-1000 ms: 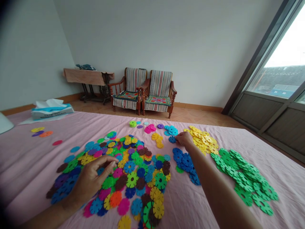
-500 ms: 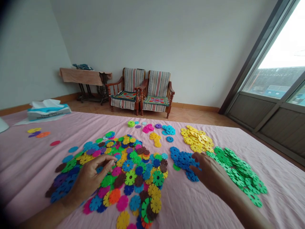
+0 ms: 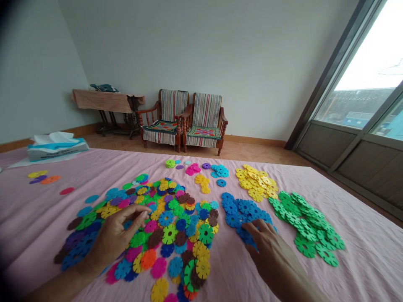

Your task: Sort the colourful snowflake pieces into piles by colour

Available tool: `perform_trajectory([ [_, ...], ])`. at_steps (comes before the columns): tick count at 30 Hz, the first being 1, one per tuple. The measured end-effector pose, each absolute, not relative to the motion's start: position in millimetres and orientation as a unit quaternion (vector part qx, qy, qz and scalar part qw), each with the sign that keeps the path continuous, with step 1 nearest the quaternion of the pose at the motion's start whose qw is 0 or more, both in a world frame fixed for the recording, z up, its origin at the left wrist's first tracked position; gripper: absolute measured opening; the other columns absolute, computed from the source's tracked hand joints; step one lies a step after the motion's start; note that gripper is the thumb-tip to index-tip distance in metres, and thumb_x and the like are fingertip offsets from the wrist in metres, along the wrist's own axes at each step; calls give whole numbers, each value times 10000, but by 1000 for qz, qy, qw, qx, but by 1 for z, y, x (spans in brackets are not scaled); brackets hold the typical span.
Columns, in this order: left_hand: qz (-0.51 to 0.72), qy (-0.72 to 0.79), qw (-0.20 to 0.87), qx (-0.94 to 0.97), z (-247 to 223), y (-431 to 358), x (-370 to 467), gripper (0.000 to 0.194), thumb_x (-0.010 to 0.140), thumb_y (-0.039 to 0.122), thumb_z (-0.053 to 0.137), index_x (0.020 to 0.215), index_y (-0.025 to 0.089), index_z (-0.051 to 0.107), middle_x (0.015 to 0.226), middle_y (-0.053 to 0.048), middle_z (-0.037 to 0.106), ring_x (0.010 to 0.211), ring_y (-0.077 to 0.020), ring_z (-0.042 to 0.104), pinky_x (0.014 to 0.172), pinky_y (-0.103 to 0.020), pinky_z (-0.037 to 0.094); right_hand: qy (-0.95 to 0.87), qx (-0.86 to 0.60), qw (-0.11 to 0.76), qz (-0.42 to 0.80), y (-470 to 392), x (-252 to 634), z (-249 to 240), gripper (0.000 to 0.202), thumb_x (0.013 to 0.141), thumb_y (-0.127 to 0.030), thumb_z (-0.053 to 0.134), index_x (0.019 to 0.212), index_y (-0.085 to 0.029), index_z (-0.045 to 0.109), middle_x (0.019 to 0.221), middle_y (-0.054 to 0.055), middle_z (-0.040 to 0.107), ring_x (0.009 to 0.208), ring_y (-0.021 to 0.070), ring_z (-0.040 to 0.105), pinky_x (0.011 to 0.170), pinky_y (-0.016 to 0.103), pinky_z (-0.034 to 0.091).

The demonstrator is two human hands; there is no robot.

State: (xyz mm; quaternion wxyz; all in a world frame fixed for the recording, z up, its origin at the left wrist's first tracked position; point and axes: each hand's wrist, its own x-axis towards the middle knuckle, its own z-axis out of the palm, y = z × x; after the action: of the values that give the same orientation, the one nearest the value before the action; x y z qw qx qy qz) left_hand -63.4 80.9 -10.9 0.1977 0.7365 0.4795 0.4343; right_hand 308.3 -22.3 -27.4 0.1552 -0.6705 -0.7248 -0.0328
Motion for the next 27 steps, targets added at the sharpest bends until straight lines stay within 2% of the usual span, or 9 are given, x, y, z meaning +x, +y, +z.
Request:
perform_trajectory([
  [5,433,479,196,738,-10,81,-63,223,824,367,554,841,186,683,706,-16,719,623,-170,678,599,-241,537,-694,-698,175,-23,0,329,-8,320,842,-344,426,1000,-232,682,984,109,676,932,264,640,819,392,505],
  [10,425,475,192,746,-10,81,-64,213,838,363,540,830,195,671,692,-8,709,627,-168,673,601,-235,531,-680,-719,142,-37,31,348,-12,390,793,-305,467,1088,-157,674,1050,145,675,990,299,618,905,452,455],
  [14,426,474,194,746,-10,81,-64,209,834,362,543,822,194,668,706,-10,710,629,-167,673,589,-228,529,-699,-694,174,-5,30,349,-24,384,795,-274,450,1091,-168,671,1044,130,667,976,271,618,900,427,460],
  [20,430,483,187,740,-9,80,-63,220,816,368,557,832,190,685,692,-10,715,615,-169,677,590,-233,535,-708,-657,245,89,13,349,-22,271,787,-344,501,943,-214,681,966,92,679,924,249,624,859,395,480],
  [25,433,480,185,740,-8,80,-62,234,818,379,547,826,191,686,683,-12,717,613,-172,680,589,-236,542,-655,-702,254,119,14,349,-15,246,780,-375,510,855,-220,686,903,82,695,849,245,639,757,372,503],
  [27,433,481,185,740,-7,81,-62,232,817,379,548,829,192,686,694,-16,722,626,-175,684,590,-235,543,-659,-700,252,111,14,340,-12,252,783,-385,514,880,-217,674,913,82,685,849,240,633,743,363,503],
])
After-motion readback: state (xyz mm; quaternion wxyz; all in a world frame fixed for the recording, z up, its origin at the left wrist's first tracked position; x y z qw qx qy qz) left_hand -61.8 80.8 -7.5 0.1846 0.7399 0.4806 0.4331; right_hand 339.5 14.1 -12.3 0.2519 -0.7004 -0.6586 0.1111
